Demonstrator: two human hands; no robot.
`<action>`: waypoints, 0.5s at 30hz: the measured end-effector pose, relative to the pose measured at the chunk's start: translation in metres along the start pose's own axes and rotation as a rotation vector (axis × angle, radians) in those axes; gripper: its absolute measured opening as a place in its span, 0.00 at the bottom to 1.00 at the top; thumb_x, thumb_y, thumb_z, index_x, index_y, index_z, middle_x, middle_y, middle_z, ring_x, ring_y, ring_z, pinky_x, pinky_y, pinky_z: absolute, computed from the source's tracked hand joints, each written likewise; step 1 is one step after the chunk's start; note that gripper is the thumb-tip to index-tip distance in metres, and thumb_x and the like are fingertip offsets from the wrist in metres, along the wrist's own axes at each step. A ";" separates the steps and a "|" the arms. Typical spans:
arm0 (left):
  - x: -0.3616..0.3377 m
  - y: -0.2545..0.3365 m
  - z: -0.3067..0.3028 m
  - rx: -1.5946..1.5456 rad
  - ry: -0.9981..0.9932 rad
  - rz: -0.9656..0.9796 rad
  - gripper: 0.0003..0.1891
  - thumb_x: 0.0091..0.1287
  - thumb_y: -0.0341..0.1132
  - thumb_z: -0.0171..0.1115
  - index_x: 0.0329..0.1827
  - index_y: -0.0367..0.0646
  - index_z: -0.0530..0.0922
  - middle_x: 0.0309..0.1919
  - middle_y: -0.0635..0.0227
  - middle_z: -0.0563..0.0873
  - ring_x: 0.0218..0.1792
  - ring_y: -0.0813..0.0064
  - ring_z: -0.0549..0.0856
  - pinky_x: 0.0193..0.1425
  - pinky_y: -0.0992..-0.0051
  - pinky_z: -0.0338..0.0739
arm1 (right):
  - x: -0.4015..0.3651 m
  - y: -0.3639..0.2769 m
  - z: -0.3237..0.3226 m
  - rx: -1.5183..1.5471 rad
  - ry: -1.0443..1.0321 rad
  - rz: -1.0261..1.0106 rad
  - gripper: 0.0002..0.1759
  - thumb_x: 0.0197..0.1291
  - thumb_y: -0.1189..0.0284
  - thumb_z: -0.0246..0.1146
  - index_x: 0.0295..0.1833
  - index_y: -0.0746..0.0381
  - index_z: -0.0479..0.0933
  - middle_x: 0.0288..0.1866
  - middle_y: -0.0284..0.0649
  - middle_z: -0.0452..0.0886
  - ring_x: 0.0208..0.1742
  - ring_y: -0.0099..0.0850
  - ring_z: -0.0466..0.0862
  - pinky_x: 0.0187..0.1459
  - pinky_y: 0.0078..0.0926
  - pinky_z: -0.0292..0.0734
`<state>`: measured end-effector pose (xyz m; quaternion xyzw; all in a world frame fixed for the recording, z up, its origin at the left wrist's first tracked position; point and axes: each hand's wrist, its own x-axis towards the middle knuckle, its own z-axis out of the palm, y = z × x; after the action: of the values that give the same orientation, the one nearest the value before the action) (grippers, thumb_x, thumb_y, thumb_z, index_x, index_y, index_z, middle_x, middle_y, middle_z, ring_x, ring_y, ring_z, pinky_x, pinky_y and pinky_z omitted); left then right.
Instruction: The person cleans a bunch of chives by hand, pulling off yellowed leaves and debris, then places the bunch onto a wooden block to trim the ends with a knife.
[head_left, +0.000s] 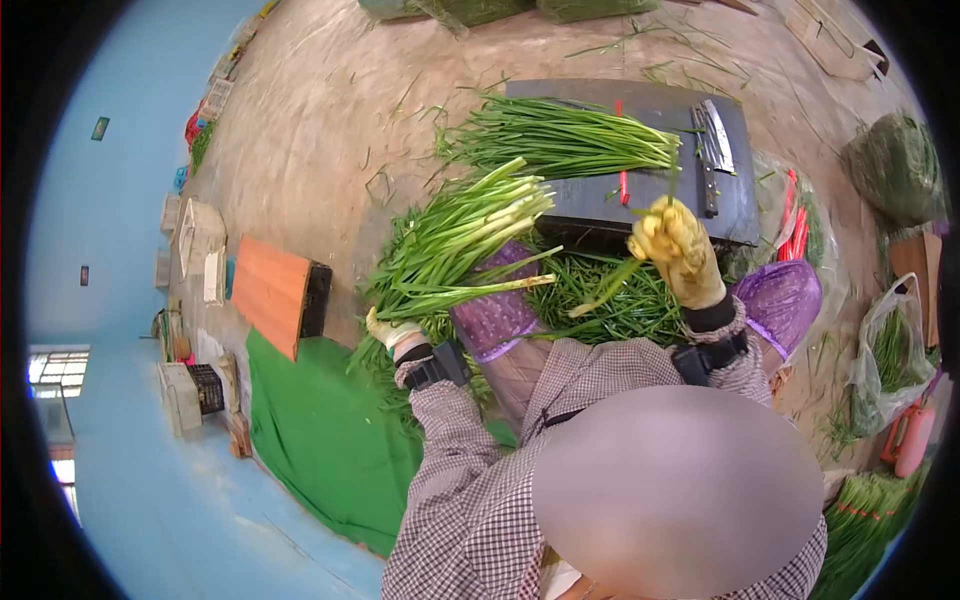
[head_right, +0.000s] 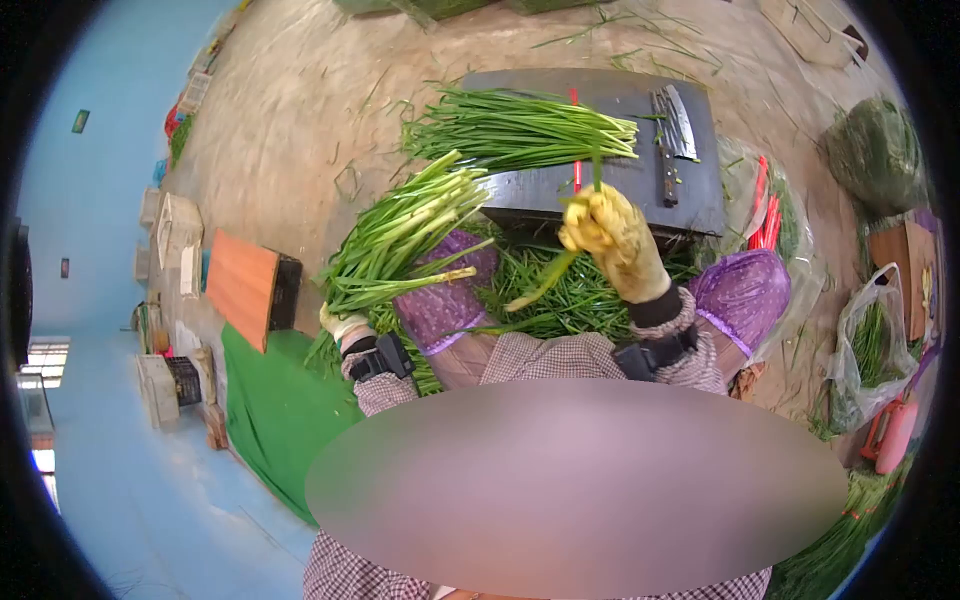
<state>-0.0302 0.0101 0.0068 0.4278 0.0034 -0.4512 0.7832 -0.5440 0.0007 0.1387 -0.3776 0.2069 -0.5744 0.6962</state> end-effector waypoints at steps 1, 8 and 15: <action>-0.003 -0.001 0.003 0.021 0.009 0.028 0.26 0.60 0.52 0.58 0.54 0.42 0.80 0.51 0.55 0.86 0.50 0.51 0.84 0.57 0.49 0.78 | -0.012 -0.001 -0.006 -0.243 0.081 0.083 0.14 0.75 0.63 0.58 0.48 0.63 0.77 0.41 0.39 0.84 0.41 0.25 0.81 0.47 0.26 0.77; -0.034 0.006 0.047 -0.013 0.065 0.086 0.27 0.61 0.53 0.57 0.54 0.40 0.80 0.51 0.54 0.86 0.50 0.50 0.84 0.58 0.49 0.77 | -0.008 -0.021 0.080 -1.181 0.033 -0.217 0.16 0.56 0.63 0.74 0.46 0.60 0.82 0.34 0.37 0.80 0.38 0.29 0.80 0.43 0.27 0.75; -0.050 0.012 0.071 -0.074 0.084 0.093 0.15 0.63 0.50 0.59 0.35 0.47 0.76 0.35 0.65 0.83 0.38 0.60 0.83 0.47 0.54 0.80 | 0.030 0.045 0.097 -1.552 -0.126 -0.360 0.09 0.56 0.67 0.68 0.41 0.58 0.82 0.37 0.39 0.80 0.43 0.41 0.80 0.49 0.41 0.72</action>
<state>-0.0782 0.0000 0.0796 0.4168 0.0331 -0.3955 0.8178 -0.4374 0.0025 0.1701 -0.8138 0.4437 -0.3477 0.1417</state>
